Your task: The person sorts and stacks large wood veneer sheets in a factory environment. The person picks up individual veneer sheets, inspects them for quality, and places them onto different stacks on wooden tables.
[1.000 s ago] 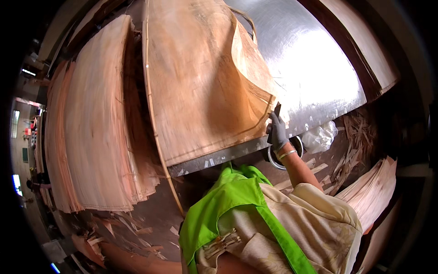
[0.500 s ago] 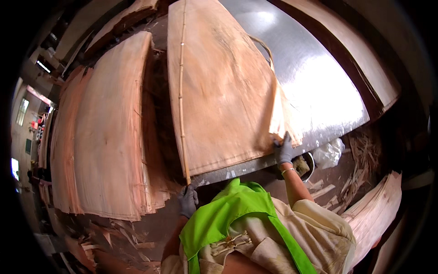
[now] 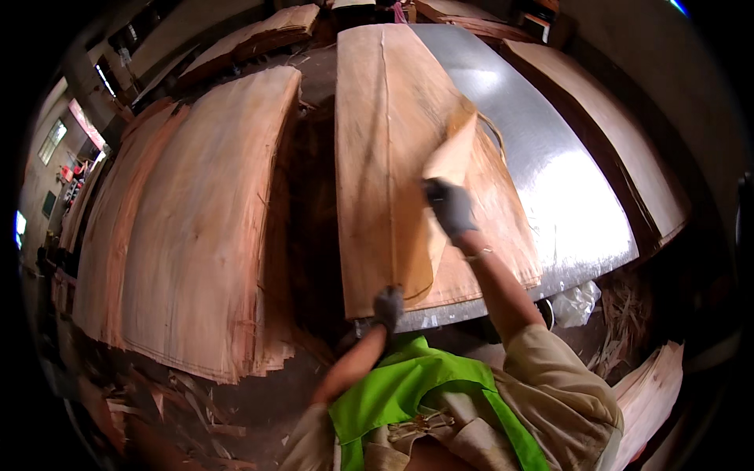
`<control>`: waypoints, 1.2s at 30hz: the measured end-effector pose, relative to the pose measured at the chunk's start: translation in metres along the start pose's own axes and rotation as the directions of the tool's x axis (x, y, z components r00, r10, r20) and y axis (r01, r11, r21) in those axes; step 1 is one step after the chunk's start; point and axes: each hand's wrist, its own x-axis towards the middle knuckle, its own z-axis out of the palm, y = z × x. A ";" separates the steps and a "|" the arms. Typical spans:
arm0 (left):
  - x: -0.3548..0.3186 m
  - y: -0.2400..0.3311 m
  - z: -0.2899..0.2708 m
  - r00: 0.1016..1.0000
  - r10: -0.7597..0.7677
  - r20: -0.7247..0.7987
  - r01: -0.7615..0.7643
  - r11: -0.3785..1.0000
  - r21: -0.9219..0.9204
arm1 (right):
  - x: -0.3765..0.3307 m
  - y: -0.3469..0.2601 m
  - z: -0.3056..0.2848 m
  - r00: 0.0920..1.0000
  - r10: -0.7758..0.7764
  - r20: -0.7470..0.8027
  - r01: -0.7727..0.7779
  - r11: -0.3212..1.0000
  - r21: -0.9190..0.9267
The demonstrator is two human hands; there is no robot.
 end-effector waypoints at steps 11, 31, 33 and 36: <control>-0.086 -0.005 0.001 0.544 -0.193 0.817 0.542 0.823 -0.167 | -0.100 -0.099 0.238 0.605 -0.124 0.786 0.507 0.821 -0.261; -0.047 0.076 0.004 0.310 0.083 0.947 0.374 0.905 -0.201 | -0.160 0.058 0.041 0.589 0.644 0.488 -0.733 0.680 -0.014; -0.060 0.083 -0.004 0.300 0.136 0.944 0.537 0.794 -0.285 | -0.157 0.046 0.022 0.611 0.643 0.462 -0.749 0.658 0.075; -0.065 0.091 -0.037 0.355 0.137 0.925 0.546 0.773 -0.324 | -0.126 0.026 -0.008 0.630 0.652 0.422 -0.737 0.673 0.062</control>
